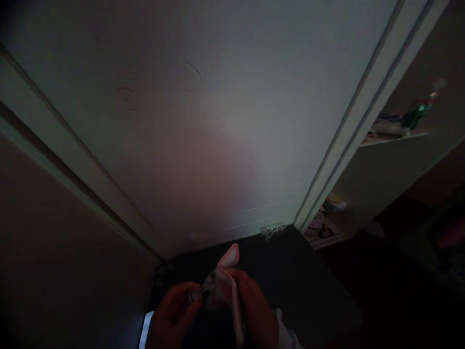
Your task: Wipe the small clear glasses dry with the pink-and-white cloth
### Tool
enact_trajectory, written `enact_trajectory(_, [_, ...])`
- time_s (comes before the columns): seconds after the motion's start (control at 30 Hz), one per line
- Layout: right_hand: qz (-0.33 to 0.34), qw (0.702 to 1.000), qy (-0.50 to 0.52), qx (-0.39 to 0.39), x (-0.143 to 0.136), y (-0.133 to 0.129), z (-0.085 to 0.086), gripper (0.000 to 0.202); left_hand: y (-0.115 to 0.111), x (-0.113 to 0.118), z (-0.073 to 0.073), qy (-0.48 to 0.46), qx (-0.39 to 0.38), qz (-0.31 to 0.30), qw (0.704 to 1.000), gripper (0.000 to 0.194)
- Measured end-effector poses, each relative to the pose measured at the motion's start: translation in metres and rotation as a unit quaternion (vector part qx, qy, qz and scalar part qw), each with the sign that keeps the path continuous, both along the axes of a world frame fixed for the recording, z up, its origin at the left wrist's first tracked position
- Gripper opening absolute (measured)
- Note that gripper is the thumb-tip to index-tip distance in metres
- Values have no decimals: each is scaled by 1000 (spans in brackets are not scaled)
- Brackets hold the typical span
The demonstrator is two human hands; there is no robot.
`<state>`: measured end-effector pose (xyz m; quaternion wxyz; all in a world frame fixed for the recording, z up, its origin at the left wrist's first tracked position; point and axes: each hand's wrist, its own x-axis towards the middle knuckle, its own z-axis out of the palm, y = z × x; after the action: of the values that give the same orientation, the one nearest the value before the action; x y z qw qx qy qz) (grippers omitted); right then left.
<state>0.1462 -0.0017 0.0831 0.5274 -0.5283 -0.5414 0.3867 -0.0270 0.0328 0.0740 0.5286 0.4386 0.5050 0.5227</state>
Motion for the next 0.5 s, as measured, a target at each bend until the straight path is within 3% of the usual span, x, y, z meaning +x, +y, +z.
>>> enact_trajectory(0.17, [53,995,76,-23,9,17,-23,43,-2,13,1,17,19,-29,999,27])
enact_trajectory(0.33, [64,997,50,-3,23,14,-14,33,-13,25,2,53,70,-27,996,25])
enact_trajectory(0.5, [96,994,42,28,29,23,-14,32,-22,23,16,135,116,1,984,25])
